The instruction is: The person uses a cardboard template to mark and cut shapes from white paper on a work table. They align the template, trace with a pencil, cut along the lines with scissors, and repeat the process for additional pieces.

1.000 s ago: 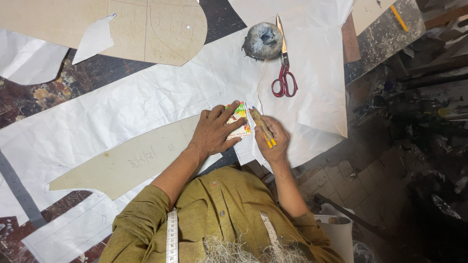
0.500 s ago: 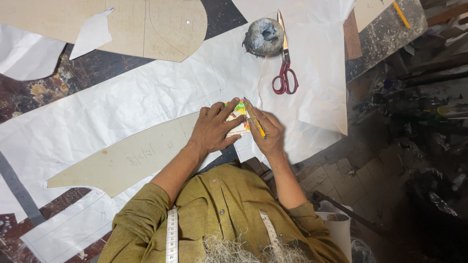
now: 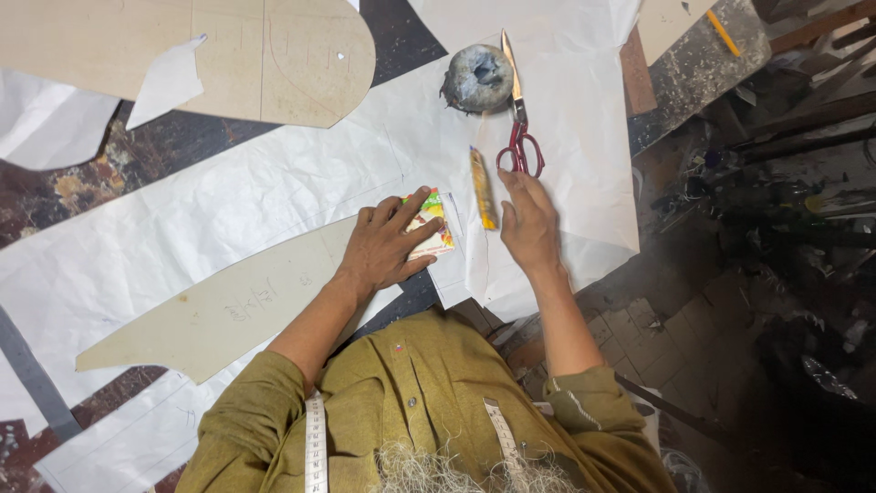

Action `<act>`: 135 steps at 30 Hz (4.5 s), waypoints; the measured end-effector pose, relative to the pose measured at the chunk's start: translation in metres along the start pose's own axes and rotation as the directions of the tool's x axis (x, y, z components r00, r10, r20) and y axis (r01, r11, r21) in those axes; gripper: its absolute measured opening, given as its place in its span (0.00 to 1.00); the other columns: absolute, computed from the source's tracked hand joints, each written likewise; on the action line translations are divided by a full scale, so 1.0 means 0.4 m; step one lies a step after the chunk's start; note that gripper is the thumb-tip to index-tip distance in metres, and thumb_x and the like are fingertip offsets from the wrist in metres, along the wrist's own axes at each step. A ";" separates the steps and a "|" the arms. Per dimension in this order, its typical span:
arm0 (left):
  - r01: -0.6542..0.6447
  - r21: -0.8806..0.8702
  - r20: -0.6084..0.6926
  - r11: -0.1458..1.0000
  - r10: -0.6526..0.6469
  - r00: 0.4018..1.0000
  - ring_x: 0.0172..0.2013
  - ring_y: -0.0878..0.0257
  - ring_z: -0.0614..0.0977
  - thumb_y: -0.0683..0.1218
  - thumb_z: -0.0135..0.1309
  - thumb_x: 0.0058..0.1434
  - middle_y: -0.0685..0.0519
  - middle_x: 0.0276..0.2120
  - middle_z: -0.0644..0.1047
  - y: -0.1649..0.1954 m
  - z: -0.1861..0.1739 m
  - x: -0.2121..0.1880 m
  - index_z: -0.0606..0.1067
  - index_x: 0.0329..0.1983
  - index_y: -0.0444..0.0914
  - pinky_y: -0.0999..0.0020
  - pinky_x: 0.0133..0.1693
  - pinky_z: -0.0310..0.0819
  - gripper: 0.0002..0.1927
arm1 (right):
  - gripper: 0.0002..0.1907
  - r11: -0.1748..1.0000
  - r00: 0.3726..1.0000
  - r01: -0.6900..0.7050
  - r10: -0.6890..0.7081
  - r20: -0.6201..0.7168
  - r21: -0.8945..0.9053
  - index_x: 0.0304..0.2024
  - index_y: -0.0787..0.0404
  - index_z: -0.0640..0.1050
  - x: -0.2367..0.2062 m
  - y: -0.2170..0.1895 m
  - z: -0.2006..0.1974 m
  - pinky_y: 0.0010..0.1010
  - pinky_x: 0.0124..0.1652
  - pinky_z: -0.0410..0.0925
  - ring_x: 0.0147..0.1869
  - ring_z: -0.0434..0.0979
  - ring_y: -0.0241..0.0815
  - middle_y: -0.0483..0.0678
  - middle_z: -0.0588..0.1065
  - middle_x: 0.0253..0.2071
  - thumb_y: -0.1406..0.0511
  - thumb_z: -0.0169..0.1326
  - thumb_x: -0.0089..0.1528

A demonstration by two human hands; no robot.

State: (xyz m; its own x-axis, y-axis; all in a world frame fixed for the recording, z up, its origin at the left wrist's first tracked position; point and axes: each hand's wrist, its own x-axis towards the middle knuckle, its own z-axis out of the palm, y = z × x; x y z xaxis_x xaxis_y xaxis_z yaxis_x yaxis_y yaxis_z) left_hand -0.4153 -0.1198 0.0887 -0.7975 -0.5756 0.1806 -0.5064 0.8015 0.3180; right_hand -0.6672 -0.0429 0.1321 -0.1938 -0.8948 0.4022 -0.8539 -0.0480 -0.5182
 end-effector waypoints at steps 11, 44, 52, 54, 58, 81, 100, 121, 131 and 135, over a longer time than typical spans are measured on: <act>0.100 0.112 0.175 0.989 -0.119 0.977 0.60 0.49 0.66 0.63 0.59 0.52 0.50 0.72 0.58 -0.007 -0.086 0.000 0.72 0.62 0.55 0.50 0.52 0.64 0.33 | 0.21 0.907 0.934 -0.293 0.339 0.110 -0.303 0.44 0.67 0.77 0.161 0.067 0.021 0.48 0.41 0.69 0.42 0.77 0.56 0.57 0.75 0.38 0.61 0.68 0.55; 0.068 0.008 0.124 0.998 -0.068 0.990 0.63 0.48 0.63 0.57 0.52 0.50 0.58 0.75 0.54 -0.128 -0.007 0.016 0.58 0.75 0.47 0.45 0.53 0.64 0.46 | 0.21 0.437 0.469 -0.866 0.543 0.697 0.242 0.24 0.59 0.73 -0.359 -0.112 0.114 0.24 0.20 0.62 0.18 0.67 0.31 0.41 0.70 0.16 0.53 0.59 0.63; 0.090 -0.016 0.149 0.996 -0.087 0.985 0.64 0.48 0.62 0.56 0.50 0.49 0.57 0.75 0.54 -0.155 -0.019 0.015 0.58 0.75 0.40 0.47 0.54 0.64 0.47 | 0.19 0.429 0.517 -0.848 0.539 0.665 0.311 0.24 0.62 0.77 -0.321 -0.136 0.149 0.24 0.17 0.64 0.14 0.70 0.31 0.44 0.72 0.15 0.54 0.62 0.61; 0.094 -0.032 0.147 0.995 -0.088 0.985 0.64 0.49 0.63 0.56 0.50 0.49 0.56 0.75 0.54 -0.160 -0.023 0.015 0.58 0.74 0.39 0.48 0.53 0.64 0.47 | 0.19 0.419 0.515 -0.850 0.537 0.669 0.318 0.25 0.63 0.78 -0.324 -0.135 0.153 0.24 0.17 0.63 0.14 0.69 0.31 0.43 0.73 0.16 0.55 0.62 0.60; 0.099 -0.028 0.135 0.995 -0.094 0.986 0.62 0.49 0.64 0.56 0.51 0.48 0.54 0.74 0.54 -0.167 -0.032 0.013 0.59 0.73 0.36 0.49 0.52 0.64 0.47 | 0.23 0.458 0.460 -0.868 0.597 0.657 0.192 0.23 0.65 0.75 -0.308 -0.137 0.164 0.23 0.17 0.65 0.15 0.70 0.31 0.45 0.72 0.15 0.54 0.61 0.62; 0.048 -0.344 -0.204 0.938 -0.125 0.971 0.65 0.47 0.69 0.45 0.57 0.46 0.49 0.71 0.64 -0.201 -0.096 -0.151 0.70 0.63 0.42 0.45 0.54 0.65 0.36 | 0.17 0.882 0.851 -0.421 0.464 0.244 -0.209 0.44 0.66 0.82 -0.086 -0.023 0.128 0.34 0.41 0.70 0.38 0.80 0.48 0.58 0.80 0.37 0.58 0.67 0.64; 0.907 -0.164 -0.494 0.387 -0.828 0.264 0.55 0.50 0.69 0.45 0.58 0.58 0.54 0.62 0.73 -0.076 -0.228 -0.849 0.78 0.55 0.42 0.53 0.52 0.62 0.20 | 0.43 0.882 0.683 0.382 -0.068 0.727 -0.276 0.56 0.54 0.78 0.181 -0.386 0.298 0.47 0.56 0.63 0.61 0.66 0.58 0.53 0.72 0.54 0.54 0.77 0.39; 0.883 -0.172 -0.451 0.436 -0.832 0.323 0.44 0.52 0.76 0.45 0.61 0.58 0.53 0.45 0.76 -0.158 -0.286 -0.891 0.81 0.38 0.41 0.54 0.44 0.69 0.06 | 0.21 0.889 0.887 0.437 -0.400 0.231 -0.138 0.62 0.59 0.77 0.119 -0.364 0.281 0.57 0.72 0.57 0.76 0.60 0.61 0.50 0.65 0.69 0.63 0.58 0.66; 0.876 -0.224 -0.423 0.427 -0.852 0.307 0.43 0.54 0.76 0.47 0.68 0.55 0.53 0.41 0.74 -0.214 -0.316 -0.918 0.79 0.36 0.40 0.59 0.41 0.72 0.10 | 0.20 0.934 0.891 0.346 -0.299 0.342 -0.085 0.57 0.56 0.81 0.100 -0.489 0.305 0.47 0.62 0.65 0.67 0.68 0.56 0.51 0.71 0.64 0.59 0.63 0.64; 0.897 -0.231 -0.384 0.377 -0.882 0.272 0.42 0.54 0.75 0.47 0.68 0.55 0.53 0.41 0.73 -0.220 -0.312 -0.904 0.79 0.36 0.41 0.59 0.40 0.72 0.11 | 0.32 0.998 0.828 -0.063 0.067 0.556 -0.026 0.61 0.61 0.74 0.073 -0.567 0.380 0.42 0.46 0.71 0.48 0.76 0.52 0.53 0.72 0.49 0.54 0.65 0.58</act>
State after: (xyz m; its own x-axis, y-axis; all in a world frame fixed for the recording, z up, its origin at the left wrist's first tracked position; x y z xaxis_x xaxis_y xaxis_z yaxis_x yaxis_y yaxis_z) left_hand -0.0415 -0.0023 0.1118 0.3562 -0.9259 0.1259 -0.8306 -0.2521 0.4965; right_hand -0.4056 -0.1256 0.1465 0.0511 -0.9913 -0.1212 -0.8525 0.0199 -0.5223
